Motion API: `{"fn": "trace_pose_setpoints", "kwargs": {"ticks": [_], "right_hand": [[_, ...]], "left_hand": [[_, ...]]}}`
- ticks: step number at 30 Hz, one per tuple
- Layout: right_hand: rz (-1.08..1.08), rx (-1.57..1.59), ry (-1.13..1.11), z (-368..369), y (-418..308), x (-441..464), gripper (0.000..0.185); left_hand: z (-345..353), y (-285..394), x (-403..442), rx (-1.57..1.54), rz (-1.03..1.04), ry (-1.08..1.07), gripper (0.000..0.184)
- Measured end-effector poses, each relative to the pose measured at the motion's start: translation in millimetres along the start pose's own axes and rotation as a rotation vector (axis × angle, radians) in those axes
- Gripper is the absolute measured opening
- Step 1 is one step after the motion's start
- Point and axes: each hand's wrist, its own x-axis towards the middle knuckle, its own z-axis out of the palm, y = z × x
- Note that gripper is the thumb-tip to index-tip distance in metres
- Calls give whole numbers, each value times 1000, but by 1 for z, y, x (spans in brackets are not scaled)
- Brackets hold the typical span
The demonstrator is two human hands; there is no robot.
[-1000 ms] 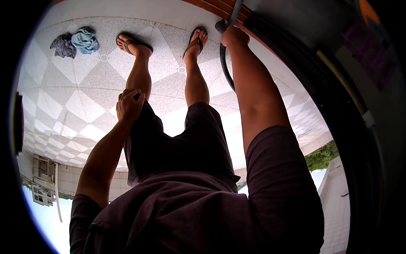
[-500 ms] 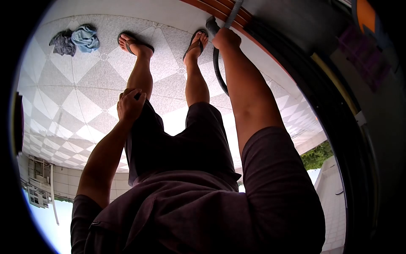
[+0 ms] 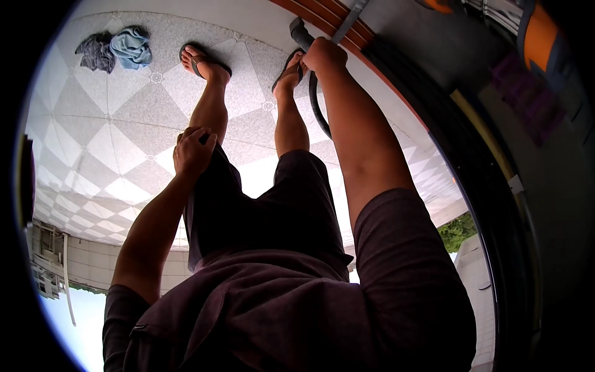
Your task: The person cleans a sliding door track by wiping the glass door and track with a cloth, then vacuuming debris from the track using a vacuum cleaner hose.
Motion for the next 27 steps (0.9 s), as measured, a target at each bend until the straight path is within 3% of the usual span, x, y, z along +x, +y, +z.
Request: {"fn": "trace_pose_setpoints", "kwargs": {"ticks": [6, 12, 20, 27], "right_hand": [[4, 64, 30, 25, 13, -1, 47], [165, 11, -75, 36, 60, -7, 57], [110, 133, 71, 30, 66, -22, 49], [126, 76, -20, 30, 60, -10, 49]], "left_hand": [[-6, -1, 1, -23, -7, -9, 39], [-2, -7, 4, -7, 13, -3, 39], [-5, -10, 4, -29, 19, -9, 41], [-9, -7, 3, -23, -8, -18, 39]]}}
